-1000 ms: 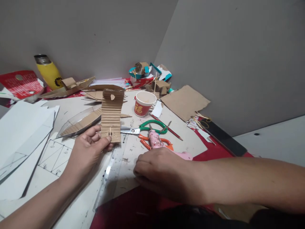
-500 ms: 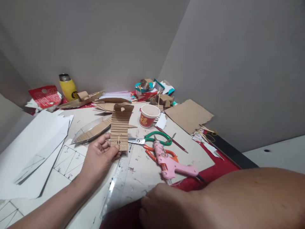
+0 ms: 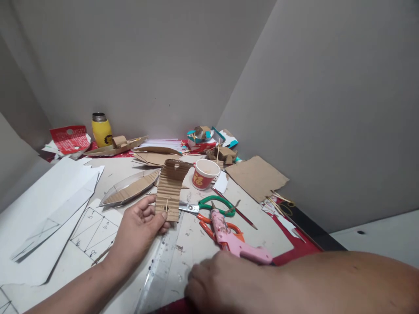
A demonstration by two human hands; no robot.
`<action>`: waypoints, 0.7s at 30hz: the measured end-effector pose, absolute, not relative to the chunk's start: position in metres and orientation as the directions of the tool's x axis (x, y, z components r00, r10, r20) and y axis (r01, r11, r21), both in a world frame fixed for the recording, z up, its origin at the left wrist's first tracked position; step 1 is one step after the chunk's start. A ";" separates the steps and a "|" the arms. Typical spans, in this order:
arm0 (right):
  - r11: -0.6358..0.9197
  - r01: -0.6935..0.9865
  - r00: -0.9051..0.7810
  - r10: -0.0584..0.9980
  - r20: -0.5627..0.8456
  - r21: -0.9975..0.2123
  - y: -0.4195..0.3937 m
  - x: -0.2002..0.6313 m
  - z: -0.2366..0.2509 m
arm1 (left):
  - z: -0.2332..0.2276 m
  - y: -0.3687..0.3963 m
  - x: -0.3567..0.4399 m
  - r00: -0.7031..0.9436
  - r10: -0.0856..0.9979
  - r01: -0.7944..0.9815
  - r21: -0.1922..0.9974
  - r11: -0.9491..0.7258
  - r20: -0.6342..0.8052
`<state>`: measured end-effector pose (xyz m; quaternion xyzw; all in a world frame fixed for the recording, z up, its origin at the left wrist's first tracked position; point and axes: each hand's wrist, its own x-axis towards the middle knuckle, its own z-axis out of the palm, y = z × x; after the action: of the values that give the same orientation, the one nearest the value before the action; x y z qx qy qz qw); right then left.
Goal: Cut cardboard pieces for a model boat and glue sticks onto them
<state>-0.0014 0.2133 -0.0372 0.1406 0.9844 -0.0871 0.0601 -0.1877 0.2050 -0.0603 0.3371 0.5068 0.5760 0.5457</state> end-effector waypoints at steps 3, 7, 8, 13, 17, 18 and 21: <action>0.928 0.288 -0.956 0.262 -0.133 -0.238 0.241 0.000 0.003 | -0.064 0.205 -0.188 -0.159 0.972 -0.290 0.949 0.121 -0.172; 0.910 0.307 -0.930 0.348 0.115 -0.278 0.269 -0.008 0.009 | -0.068 0.205 -0.186 -0.121 0.975 -0.303 0.942 0.145 -0.189; 0.915 0.304 -0.927 0.348 0.140 -0.263 0.273 -0.012 0.003 | -0.068 0.205 -0.185 -0.114 0.974 -0.310 0.938 0.155 -0.198; 0.937 0.296 -0.932 0.326 0.156 -0.186 0.282 -0.026 -0.021 | -0.071 0.205 -0.182 -0.090 0.971 -0.327 0.928 0.180 -0.220; 0.937 0.308 -0.924 0.336 0.184 -0.164 0.283 -0.024 -0.024 | -0.073 0.205 -0.183 -0.094 0.972 -0.309 0.934 0.178 -0.216; 0.937 0.309 -0.921 0.338 0.195 -0.165 0.282 -0.021 -0.023 | -0.073 0.205 -0.183 -0.091 0.972 -0.302 0.936 0.181 -0.217; 0.926 0.318 -0.901 0.362 0.239 -0.203 0.276 -0.009 -0.019 | -0.072 0.205 -0.185 -0.069 0.973 -0.301 0.934 0.190 -0.220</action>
<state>-0.0091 0.2759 -0.0187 0.1752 0.9716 -0.0799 -0.1374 -0.1848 0.2053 -0.0719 0.3394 0.4947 0.5385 0.5917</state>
